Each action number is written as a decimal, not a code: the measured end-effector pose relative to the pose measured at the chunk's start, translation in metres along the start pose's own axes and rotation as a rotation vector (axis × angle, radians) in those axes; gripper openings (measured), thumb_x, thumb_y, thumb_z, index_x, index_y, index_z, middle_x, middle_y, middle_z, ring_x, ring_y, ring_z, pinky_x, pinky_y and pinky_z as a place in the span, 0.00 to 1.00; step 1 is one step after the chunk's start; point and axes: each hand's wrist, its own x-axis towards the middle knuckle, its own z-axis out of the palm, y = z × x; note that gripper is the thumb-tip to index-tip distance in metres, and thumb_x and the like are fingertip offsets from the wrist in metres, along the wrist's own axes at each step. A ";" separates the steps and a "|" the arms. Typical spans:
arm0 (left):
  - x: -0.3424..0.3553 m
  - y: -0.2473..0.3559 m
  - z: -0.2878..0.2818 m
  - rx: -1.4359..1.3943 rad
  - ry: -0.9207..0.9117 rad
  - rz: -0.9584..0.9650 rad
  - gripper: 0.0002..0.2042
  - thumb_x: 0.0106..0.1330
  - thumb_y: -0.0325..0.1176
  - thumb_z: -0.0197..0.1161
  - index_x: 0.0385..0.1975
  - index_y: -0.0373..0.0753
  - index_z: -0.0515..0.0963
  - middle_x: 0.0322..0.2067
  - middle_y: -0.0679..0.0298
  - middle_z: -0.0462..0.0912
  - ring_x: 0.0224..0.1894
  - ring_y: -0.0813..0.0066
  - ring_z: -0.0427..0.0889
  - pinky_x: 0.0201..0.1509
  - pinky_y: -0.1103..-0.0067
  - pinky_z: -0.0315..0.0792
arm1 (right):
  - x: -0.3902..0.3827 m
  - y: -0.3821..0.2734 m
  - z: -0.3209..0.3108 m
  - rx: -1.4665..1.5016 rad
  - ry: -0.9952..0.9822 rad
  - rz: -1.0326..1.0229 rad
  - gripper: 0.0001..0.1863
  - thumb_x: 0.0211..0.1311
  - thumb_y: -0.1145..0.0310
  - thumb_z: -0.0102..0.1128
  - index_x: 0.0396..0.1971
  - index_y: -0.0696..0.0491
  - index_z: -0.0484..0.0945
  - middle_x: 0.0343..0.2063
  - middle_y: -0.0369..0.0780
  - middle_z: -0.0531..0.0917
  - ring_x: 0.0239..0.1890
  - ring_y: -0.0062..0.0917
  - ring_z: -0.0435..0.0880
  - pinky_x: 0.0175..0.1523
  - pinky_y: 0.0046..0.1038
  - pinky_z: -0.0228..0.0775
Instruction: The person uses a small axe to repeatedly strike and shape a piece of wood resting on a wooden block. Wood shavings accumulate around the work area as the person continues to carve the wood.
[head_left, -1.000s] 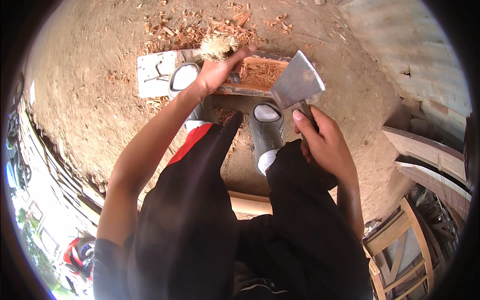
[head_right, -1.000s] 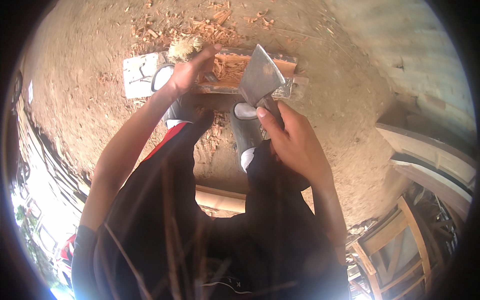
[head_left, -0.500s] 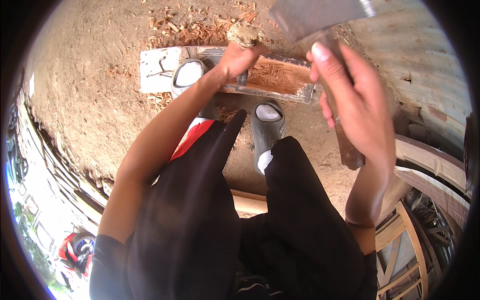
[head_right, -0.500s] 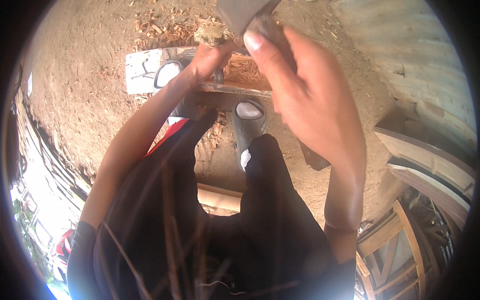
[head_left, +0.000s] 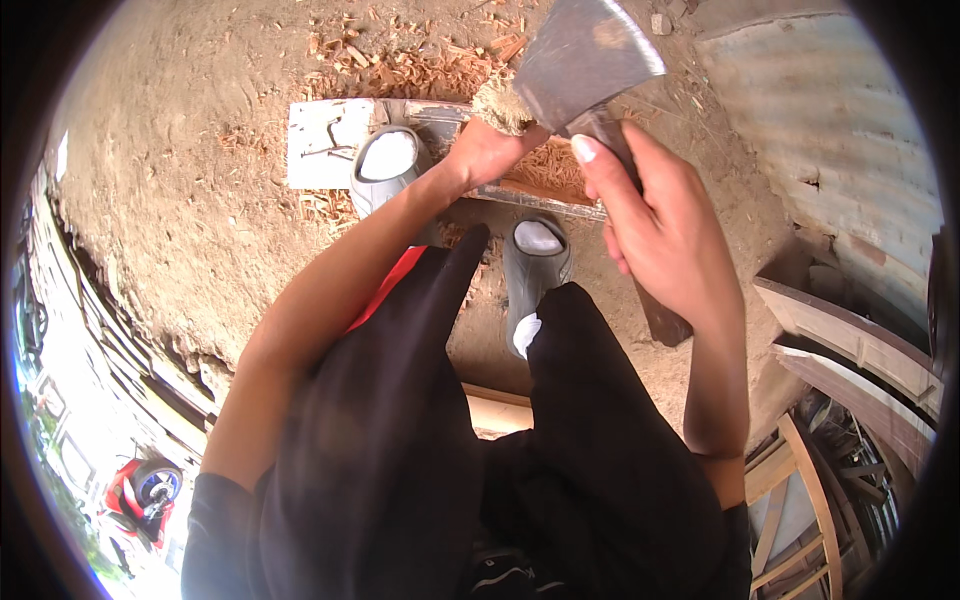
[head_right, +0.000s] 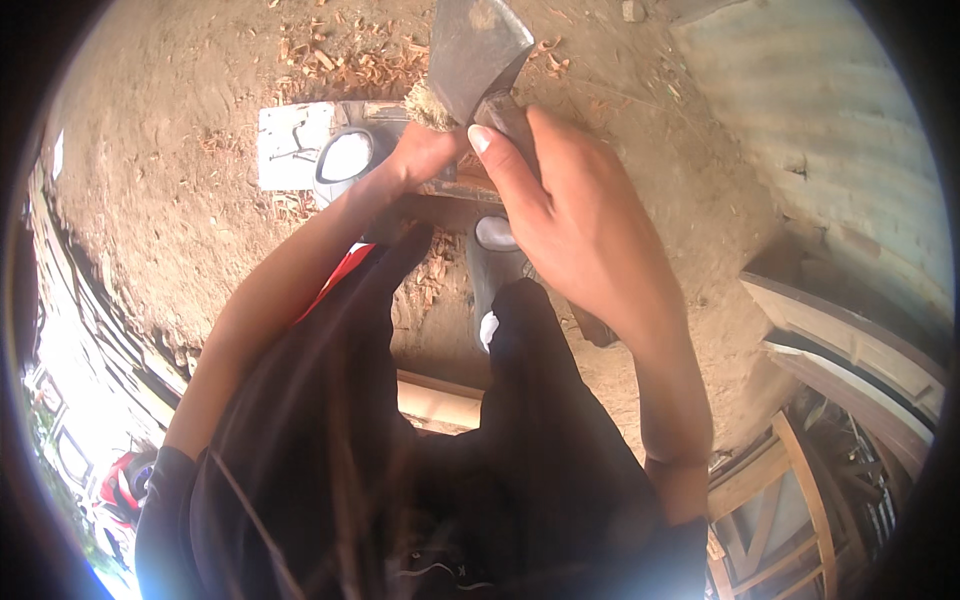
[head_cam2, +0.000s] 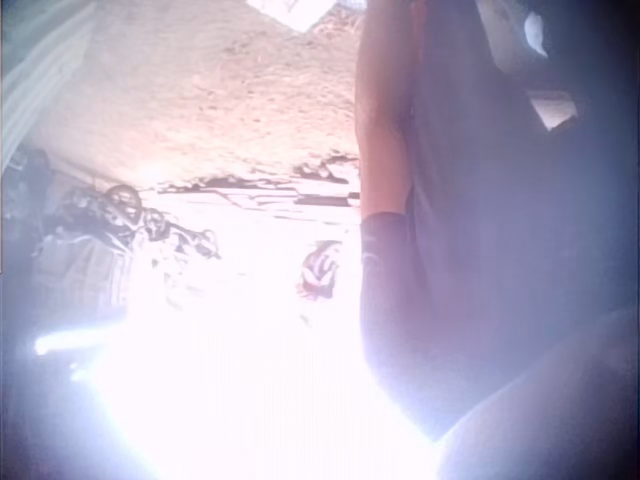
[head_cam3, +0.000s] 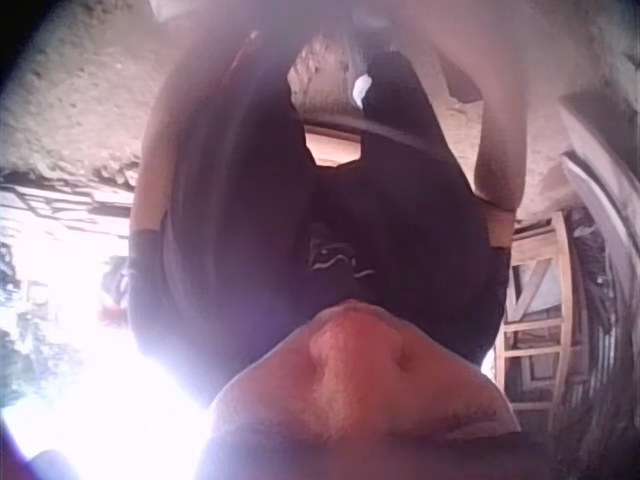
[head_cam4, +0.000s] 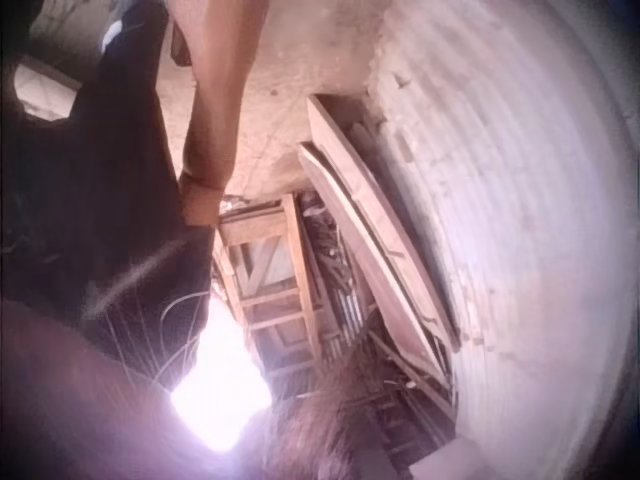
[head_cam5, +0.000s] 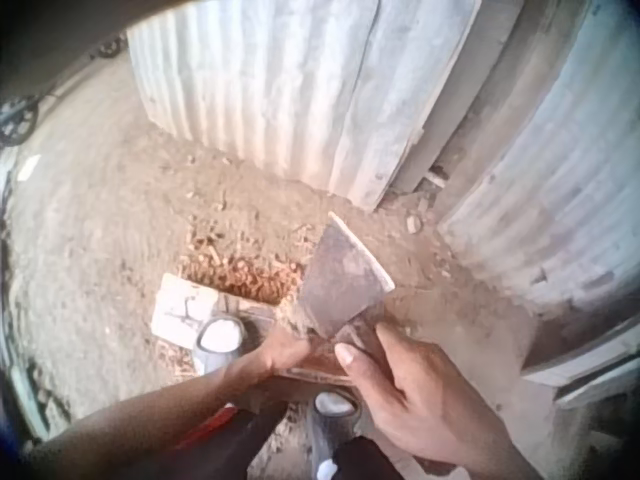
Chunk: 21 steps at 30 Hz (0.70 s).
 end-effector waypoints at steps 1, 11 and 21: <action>-0.001 0.001 -0.001 0.036 -0.004 -0.020 0.18 0.68 0.36 0.61 0.54 0.35 0.76 0.51 0.53 0.82 0.55 0.59 0.80 0.60 0.68 0.72 | -0.001 -0.004 -0.001 0.031 0.019 -0.019 0.16 0.77 0.58 0.52 0.42 0.57 0.74 0.24 0.33 0.76 0.16 0.13 0.71 0.19 0.20 0.61; -0.005 -0.026 0.003 0.042 0.029 0.023 0.19 0.66 0.39 0.62 0.54 0.37 0.76 0.51 0.53 0.82 0.55 0.57 0.80 0.60 0.68 0.72 | -0.001 -0.010 0.010 -0.163 0.053 -0.163 0.13 0.74 0.63 0.55 0.36 0.60 0.72 0.22 0.47 0.77 0.23 0.36 0.76 0.33 0.37 0.68; -0.019 -0.033 0.002 0.301 -0.083 0.154 0.20 0.68 0.44 0.59 0.55 0.37 0.76 0.54 0.54 0.81 0.59 0.57 0.77 0.64 0.68 0.69 | -0.025 0.002 0.017 -0.092 -0.030 -0.156 0.13 0.74 0.64 0.55 0.41 0.61 0.73 0.23 0.47 0.77 0.21 0.37 0.74 0.29 0.34 0.65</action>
